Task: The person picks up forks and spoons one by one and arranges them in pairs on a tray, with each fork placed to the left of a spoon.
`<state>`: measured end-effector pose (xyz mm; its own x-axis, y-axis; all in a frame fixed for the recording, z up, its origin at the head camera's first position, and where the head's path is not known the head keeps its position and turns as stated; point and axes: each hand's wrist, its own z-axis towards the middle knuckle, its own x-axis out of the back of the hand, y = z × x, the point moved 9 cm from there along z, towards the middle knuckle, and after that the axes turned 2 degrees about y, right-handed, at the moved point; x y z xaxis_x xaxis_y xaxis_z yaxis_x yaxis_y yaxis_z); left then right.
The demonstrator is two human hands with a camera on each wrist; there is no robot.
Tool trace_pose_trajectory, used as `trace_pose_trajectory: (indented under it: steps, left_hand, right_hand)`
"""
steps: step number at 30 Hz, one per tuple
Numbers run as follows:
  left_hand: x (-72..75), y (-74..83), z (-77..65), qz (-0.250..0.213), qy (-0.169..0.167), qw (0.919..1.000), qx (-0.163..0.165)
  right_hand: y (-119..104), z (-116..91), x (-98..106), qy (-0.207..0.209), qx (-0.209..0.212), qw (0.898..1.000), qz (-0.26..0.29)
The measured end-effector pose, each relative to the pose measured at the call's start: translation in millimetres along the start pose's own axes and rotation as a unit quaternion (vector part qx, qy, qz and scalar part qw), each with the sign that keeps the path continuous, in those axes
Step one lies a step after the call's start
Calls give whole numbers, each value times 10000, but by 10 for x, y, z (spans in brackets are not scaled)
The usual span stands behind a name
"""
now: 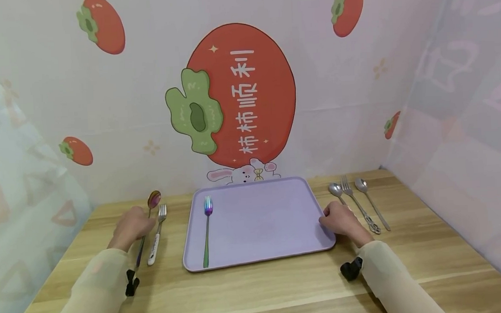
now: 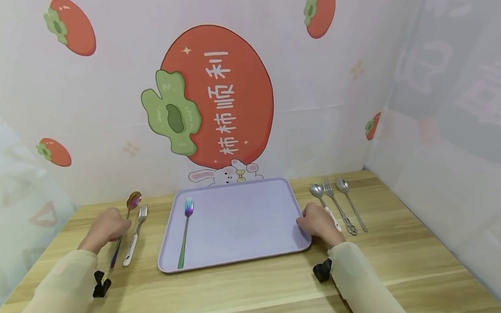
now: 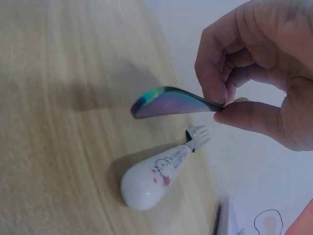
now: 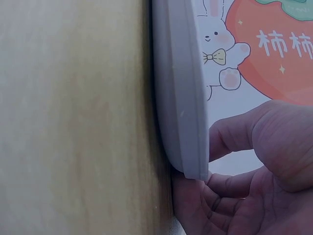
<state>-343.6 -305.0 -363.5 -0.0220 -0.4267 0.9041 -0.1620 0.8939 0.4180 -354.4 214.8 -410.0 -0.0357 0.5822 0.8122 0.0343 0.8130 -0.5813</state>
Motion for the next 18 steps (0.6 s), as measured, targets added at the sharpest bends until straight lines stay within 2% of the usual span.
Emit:
trace_pose_trajectory:
  steps: [10,18]
  left_hand:
    - [34,78,8,132,63,9997,-193]
    - [89,266,-22,300,190,9986,-390]
  right_hand:
    - [-22,23,0,42,42,10000,-46]
    - [-10,20,-7,5,20,9999,-127]
